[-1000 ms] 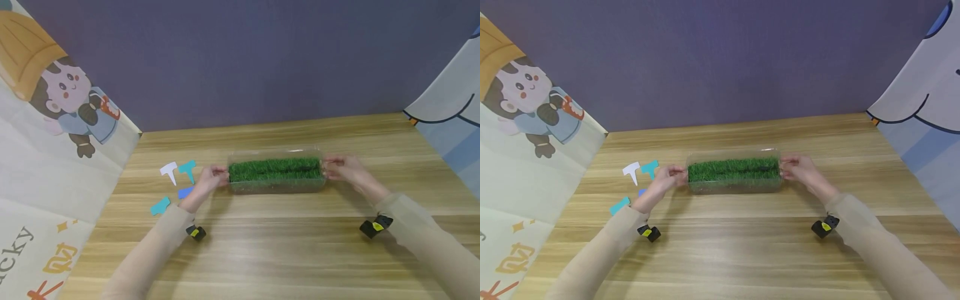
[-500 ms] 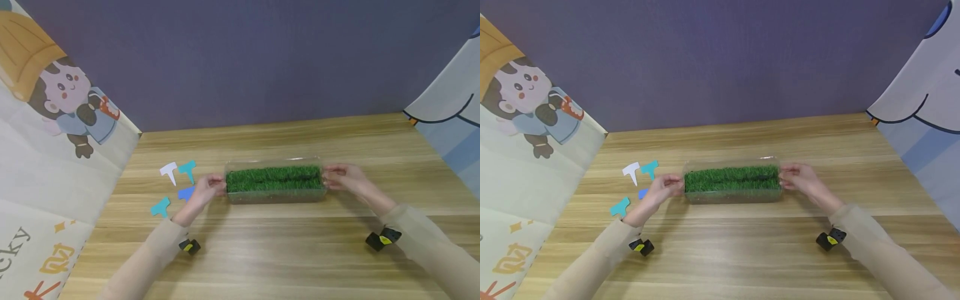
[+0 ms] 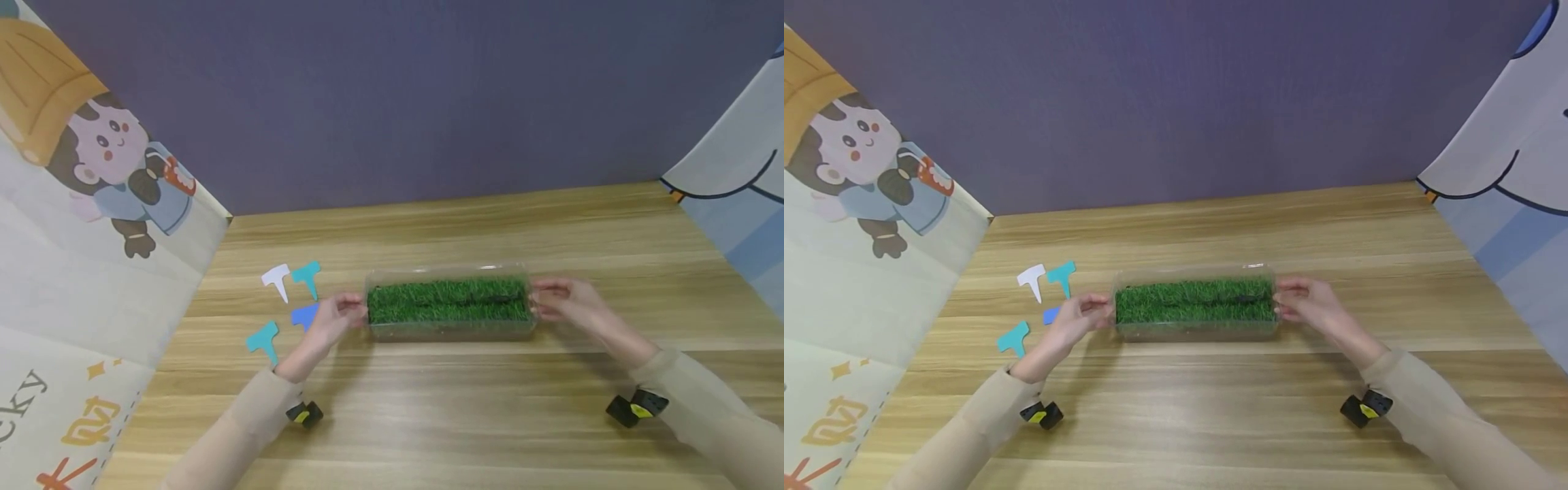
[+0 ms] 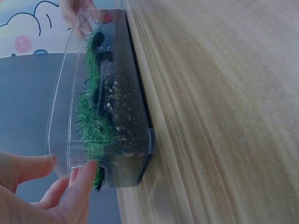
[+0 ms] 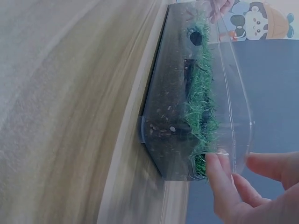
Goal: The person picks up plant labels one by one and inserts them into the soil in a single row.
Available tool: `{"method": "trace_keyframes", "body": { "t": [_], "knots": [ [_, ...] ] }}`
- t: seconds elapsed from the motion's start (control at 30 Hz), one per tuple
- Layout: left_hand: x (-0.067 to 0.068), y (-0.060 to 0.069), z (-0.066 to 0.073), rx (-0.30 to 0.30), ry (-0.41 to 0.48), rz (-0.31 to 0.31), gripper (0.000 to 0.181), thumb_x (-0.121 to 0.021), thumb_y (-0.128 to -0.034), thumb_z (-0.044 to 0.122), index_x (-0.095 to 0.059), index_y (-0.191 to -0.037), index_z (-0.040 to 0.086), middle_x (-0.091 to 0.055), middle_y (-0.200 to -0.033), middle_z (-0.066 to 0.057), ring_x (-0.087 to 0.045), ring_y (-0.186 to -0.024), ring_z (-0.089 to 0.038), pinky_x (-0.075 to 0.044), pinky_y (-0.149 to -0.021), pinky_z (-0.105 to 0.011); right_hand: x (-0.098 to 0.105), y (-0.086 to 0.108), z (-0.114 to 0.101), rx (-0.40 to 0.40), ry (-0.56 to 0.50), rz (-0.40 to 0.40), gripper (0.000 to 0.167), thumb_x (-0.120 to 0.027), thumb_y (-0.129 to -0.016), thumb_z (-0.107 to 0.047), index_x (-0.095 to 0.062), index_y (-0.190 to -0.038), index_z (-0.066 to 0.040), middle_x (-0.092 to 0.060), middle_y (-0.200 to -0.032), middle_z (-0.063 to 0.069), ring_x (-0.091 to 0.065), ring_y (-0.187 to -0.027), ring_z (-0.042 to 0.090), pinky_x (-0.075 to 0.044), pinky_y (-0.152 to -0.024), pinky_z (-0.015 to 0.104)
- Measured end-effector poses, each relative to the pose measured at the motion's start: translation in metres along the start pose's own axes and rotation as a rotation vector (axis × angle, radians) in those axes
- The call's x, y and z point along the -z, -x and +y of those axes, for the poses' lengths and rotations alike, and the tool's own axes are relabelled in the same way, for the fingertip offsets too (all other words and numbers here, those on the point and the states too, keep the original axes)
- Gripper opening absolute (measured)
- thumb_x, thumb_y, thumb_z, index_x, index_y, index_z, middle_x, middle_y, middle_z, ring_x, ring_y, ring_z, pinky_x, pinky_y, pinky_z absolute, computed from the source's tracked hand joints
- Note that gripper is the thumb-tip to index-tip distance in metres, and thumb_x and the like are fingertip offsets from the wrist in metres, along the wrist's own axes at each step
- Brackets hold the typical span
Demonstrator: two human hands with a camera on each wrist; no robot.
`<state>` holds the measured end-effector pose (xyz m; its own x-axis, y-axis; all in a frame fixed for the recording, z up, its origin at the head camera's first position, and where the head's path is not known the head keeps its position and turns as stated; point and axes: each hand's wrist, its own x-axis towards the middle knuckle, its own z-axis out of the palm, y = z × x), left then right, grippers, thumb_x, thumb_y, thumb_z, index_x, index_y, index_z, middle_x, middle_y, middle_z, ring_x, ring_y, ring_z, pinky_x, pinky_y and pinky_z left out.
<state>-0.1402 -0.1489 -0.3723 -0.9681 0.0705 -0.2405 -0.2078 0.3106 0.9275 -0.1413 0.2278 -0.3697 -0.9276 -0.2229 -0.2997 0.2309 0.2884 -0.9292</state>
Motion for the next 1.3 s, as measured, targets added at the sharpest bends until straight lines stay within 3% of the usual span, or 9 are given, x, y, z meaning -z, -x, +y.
{"method": "trace_keyframes", "body": {
  "t": [0.5, 0.7, 0.83, 1.1, 1.2, 1.3],
  "knots": [
    [0.002, 0.011, -0.002, 0.005, -0.022, 0.004, 0.029, -0.054, -0.0824, -0.003, -0.049, -0.111, -0.01, -0.056, -0.099, -0.02, -0.055, -0.093, -0.033, -0.05, -0.079, -0.033, -0.006, 0.011, 0.004, -0.007, -0.047, 0.011, 0.052, -0.051, -0.088, -0.009, -0.027, -0.129, 0.014, -0.055, -0.111, 0.022, -0.061, -0.082, 0.006, -0.049, -0.078, 0.025],
    [0.008, 0.009, -0.005, -0.024, -0.067, -0.038, 0.03, -0.055, -0.0826, -0.001, -0.048, -0.11, -0.012, -0.056, -0.102, -0.023, -0.056, -0.093, -0.034, -0.05, -0.078, -0.033, -0.01, 0.014, 0.004, -0.006, -0.042, 0.023, 0.051, -0.051, -0.089, -0.01, -0.029, -0.128, 0.014, -0.056, -0.109, 0.021, -0.061, -0.081, 0.006, -0.05, -0.077, 0.025],
    [0.016, 0.006, -0.003, -0.038, -0.13, -0.123, 0.032, -0.056, -0.0829, 0.0, -0.047, -0.11, -0.013, -0.057, -0.1, -0.024, -0.058, -0.088, -0.033, -0.051, -0.076, -0.034, -0.011, 0.016, 0.005, -0.005, -0.054, 0.023, 0.052, -0.052, -0.088, -0.011, -0.029, -0.128, 0.014, -0.058, -0.106, 0.018, -0.061, -0.081, 0.005, -0.05, -0.077, 0.025],
    [0.056, -0.004, 0.008, -0.185, -0.322, -0.426, 0.032, -0.046, -0.09, 0.006, -0.045, -0.114, -0.016, -0.052, -0.107, -0.03, -0.055, -0.091, -0.041, -0.049, -0.078, -0.043, -0.014, 0.018, 0.005, -0.004, -0.071, 0.016, 0.054, -0.053, -0.088, -0.013, -0.028, -0.129, 0.013, -0.061, -0.103, 0.013, -0.061, -0.082, 0.006, -0.05, -0.077, 0.025],
    [0.073, -0.011, 0.012, -0.227, -0.42, -0.466, 0.032, -0.046, -0.0897, 0.006, -0.046, -0.115, -0.014, -0.053, -0.105, -0.029, -0.055, -0.091, -0.041, -0.048, -0.078, -0.043, -0.014, 0.018, 0.005, -0.002, -0.081, 0.014, 0.055, -0.053, -0.088, -0.013, -0.028, -0.129, 0.013, -0.061, -0.103, 0.013, -0.061, -0.082, 0.006, -0.049, -0.077, 0.025],
    [0.087, -0.018, 0.017, -0.237, -0.539, -0.455, 0.033, -0.045, -0.0896, 0.008, -0.046, -0.116, -0.012, -0.055, -0.104, -0.026, -0.056, -0.093, -0.037, -0.047, -0.079, -0.042, -0.013, 0.018, 0.005, -0.006, -0.08, 0.014, 0.056, -0.054, -0.088, -0.014, -0.028, -0.129, 0.013, -0.061, -0.104, 0.013, -0.061, -0.083, 0.006, -0.049, -0.078, 0.025]
  ]
}}
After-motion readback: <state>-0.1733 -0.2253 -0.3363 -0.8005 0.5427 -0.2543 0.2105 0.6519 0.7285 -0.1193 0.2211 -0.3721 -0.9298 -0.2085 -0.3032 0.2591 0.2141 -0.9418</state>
